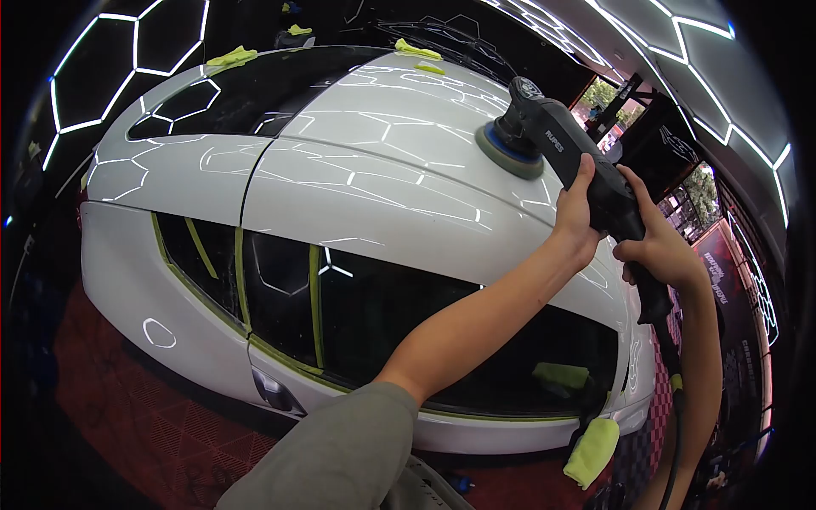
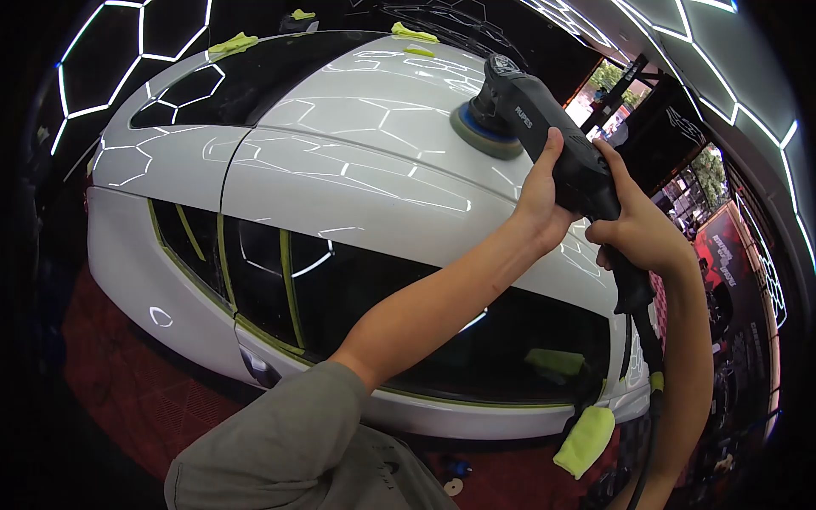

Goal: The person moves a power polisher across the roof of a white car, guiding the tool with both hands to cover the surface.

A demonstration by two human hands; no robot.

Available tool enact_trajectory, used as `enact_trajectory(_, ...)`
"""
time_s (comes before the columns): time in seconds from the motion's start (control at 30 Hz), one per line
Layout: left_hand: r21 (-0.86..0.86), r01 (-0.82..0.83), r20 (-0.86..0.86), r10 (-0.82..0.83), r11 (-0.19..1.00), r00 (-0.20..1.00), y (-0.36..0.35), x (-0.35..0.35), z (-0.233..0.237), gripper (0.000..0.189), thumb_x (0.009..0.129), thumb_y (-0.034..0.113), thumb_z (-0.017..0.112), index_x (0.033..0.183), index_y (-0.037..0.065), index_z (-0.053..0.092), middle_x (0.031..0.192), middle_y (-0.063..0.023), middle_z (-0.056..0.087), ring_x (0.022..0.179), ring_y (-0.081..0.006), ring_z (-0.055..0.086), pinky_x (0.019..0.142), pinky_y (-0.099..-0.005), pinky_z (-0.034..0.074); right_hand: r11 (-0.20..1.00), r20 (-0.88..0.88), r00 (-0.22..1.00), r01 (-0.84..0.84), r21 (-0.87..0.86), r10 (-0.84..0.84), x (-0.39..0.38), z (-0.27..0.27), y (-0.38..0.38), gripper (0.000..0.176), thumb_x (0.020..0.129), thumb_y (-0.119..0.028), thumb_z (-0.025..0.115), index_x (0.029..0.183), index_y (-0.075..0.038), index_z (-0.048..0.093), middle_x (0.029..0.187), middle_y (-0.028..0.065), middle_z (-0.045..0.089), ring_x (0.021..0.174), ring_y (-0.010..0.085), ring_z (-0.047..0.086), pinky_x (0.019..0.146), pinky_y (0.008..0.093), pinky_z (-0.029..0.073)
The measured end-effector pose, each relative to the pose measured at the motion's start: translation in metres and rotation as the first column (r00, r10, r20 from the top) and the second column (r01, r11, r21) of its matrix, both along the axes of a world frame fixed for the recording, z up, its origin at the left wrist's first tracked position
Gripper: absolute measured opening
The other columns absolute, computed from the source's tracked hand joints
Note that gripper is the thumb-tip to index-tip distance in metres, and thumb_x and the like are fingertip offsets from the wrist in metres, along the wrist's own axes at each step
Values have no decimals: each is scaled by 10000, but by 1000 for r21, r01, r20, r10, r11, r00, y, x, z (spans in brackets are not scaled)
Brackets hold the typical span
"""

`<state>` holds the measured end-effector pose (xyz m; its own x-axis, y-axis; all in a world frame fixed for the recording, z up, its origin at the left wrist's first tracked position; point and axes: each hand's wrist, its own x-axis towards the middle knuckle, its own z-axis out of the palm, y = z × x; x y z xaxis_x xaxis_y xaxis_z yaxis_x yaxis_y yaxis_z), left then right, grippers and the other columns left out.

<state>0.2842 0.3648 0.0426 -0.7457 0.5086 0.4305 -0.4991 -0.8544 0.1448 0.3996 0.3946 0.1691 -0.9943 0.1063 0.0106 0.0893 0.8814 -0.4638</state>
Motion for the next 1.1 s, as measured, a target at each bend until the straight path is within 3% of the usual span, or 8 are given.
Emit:
enact_trajectory(0.1,-25,-22,-73,20,999,997,-30,-9,-1,785,938,725,499,1420,106,458,1329,-97,583,1281,-246,546,1096,-506,386,1000,21,999,-27,13,26,-10,5,-26,1049,690,48,617,1599,-173,142,919,182,623,522,204,642,515,348,546)
enact_trajectory(0.23,-56,-118,-48,115,991,992,-70,-14,1,811,927,735,508,1428,98,449,1332,-96,580,1276,-245,551,1098,-493,397,997,49,996,-78,24,77,-23,7,-55,1041,693,44,617,1598,-167,148,891,162,627,538,198,648,525,345,551)
enact_trajectory(0.67,-83,-318,-64,314,944,947,-179,-75,-14,801,929,729,511,1389,75,471,1254,-98,597,1153,-232,613,975,-437,502,976,83,976,-208,62,202,-87,1,-150,1036,673,28,633,1581,-136,162,979,190,613,566,202,669,522,335,587)
enact_trajectory(0.73,-86,-345,-66,340,935,938,-197,-81,-16,804,930,732,507,1392,75,468,1255,-100,596,1154,-234,613,974,-439,508,967,82,968,-244,71,238,-100,-3,-161,1023,714,27,626,1588,-216,153,789,110,604,544,190,658,519,326,574)
enact_trajectory(1.0,-87,-450,-77,444,889,893,-245,-103,-30,818,929,735,500,1410,75,453,1269,-102,594,1169,-237,612,992,-431,517,944,80,944,-324,63,319,-129,-19,-197,1021,713,31,611,1592,-200,146,789,111,608,542,185,662,520,328,575)
enact_trajectory(1.1,-82,-404,-143,390,911,910,-252,-101,-32,803,950,732,453,1438,95,426,1336,-91,578,1220,-232,591,1037,-431,490,934,74,939,-343,100,337,-129,-20,-199,1030,708,20,619,1601,-165,141,895,182,644,580,207,680,543,345,589)
